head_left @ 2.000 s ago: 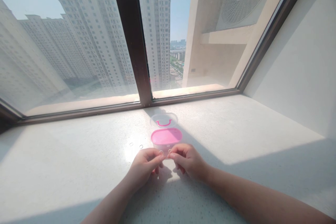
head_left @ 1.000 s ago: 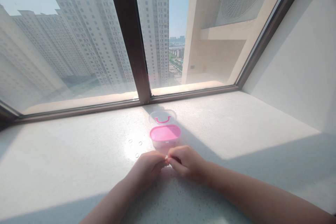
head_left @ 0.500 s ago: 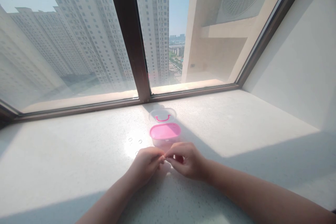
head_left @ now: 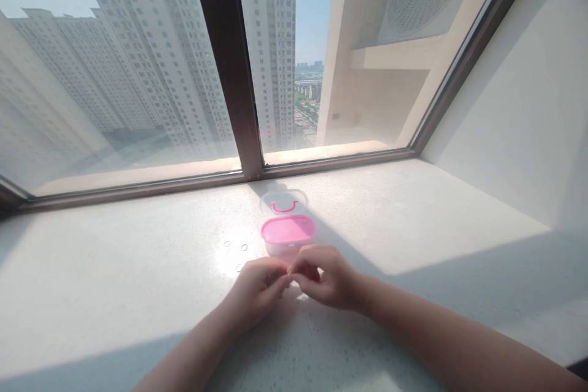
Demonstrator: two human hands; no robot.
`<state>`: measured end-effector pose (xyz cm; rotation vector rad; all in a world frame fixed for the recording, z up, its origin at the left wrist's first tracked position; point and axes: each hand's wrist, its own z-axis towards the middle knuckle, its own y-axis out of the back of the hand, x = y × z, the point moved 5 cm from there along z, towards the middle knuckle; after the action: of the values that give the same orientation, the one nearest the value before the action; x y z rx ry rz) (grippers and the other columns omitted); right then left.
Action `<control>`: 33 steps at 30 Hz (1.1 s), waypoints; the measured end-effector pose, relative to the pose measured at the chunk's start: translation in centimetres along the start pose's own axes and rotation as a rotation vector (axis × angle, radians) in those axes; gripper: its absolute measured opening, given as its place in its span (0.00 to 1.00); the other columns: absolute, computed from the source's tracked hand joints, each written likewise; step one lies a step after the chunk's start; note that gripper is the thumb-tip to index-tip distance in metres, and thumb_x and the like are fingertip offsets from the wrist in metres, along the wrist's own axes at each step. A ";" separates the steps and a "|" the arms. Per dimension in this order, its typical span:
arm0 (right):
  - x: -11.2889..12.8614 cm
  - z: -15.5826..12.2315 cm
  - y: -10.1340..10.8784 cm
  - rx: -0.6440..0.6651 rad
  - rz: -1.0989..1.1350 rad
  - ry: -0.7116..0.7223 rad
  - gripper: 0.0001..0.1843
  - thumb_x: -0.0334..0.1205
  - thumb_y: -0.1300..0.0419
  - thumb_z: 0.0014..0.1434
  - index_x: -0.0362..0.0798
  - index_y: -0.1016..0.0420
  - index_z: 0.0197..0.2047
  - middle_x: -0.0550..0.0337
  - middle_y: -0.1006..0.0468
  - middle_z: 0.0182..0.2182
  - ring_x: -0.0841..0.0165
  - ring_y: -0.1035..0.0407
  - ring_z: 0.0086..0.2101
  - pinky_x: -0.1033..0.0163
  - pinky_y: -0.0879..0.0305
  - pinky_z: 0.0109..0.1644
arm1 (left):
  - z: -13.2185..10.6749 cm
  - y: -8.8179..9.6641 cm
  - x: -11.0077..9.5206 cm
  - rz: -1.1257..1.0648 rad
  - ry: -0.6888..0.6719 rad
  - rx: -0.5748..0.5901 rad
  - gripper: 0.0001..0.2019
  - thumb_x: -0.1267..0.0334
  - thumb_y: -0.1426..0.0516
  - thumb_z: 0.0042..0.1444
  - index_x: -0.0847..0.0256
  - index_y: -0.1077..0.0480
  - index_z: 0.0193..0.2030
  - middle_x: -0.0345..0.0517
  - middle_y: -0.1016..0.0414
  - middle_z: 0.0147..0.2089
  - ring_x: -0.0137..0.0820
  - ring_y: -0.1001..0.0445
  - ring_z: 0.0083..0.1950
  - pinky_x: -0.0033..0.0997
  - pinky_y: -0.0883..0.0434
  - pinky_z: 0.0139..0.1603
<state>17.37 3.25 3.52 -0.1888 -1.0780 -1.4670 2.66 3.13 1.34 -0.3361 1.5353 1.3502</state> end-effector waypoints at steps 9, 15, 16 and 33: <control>-2.6 3.5 6.2 -0.026 -0.222 -0.294 0.05 0.32 0.43 0.52 0.44 0.26 0.28 0.67 0.35 0.17 0.75 0.43 0.20 0.69 0.48 0.24 | 0.0 1.2 1.2 -0.018 0.054 -0.232 0.09 0.61 0.46 0.59 0.63 0.29 0.40 0.40 0.31 0.24 0.27 0.34 0.25 0.26 0.36 0.27; -3.6 5.1 5.5 0.246 -0.362 -0.289 0.06 0.28 0.43 0.48 0.43 0.25 0.25 0.66 0.33 0.17 0.75 0.41 0.20 0.69 0.48 0.26 | -0.1 1.9 1.6 -0.021 0.070 -0.352 0.17 0.63 0.47 0.58 0.62 0.34 0.54 0.35 0.35 0.25 0.26 0.35 0.25 0.25 0.36 0.28; -3.7 5.2 5.4 0.269 -0.374 -0.281 0.06 0.28 0.43 0.47 0.43 0.24 0.25 0.66 0.32 0.17 0.75 0.41 0.21 0.69 0.48 0.26 | -0.1 1.9 1.7 -0.008 0.078 -0.358 0.18 0.63 0.47 0.58 0.61 0.34 0.54 0.36 0.34 0.25 0.26 0.34 0.25 0.25 0.35 0.28; -3.9 5.1 5.0 0.353 -0.371 -0.282 0.07 0.29 0.43 0.47 0.43 0.23 0.25 0.65 0.29 0.18 0.75 0.40 0.21 0.69 0.48 0.26 | 0.2 1.7 1.7 -0.009 0.133 -0.339 0.15 0.63 0.46 0.56 0.61 0.32 0.51 0.37 0.32 0.25 0.27 0.34 0.24 0.25 0.35 0.24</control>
<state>20.23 10.44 6.21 0.0619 -1.6496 -1.5748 0.73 4.48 0.98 -0.6534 1.4060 1.6088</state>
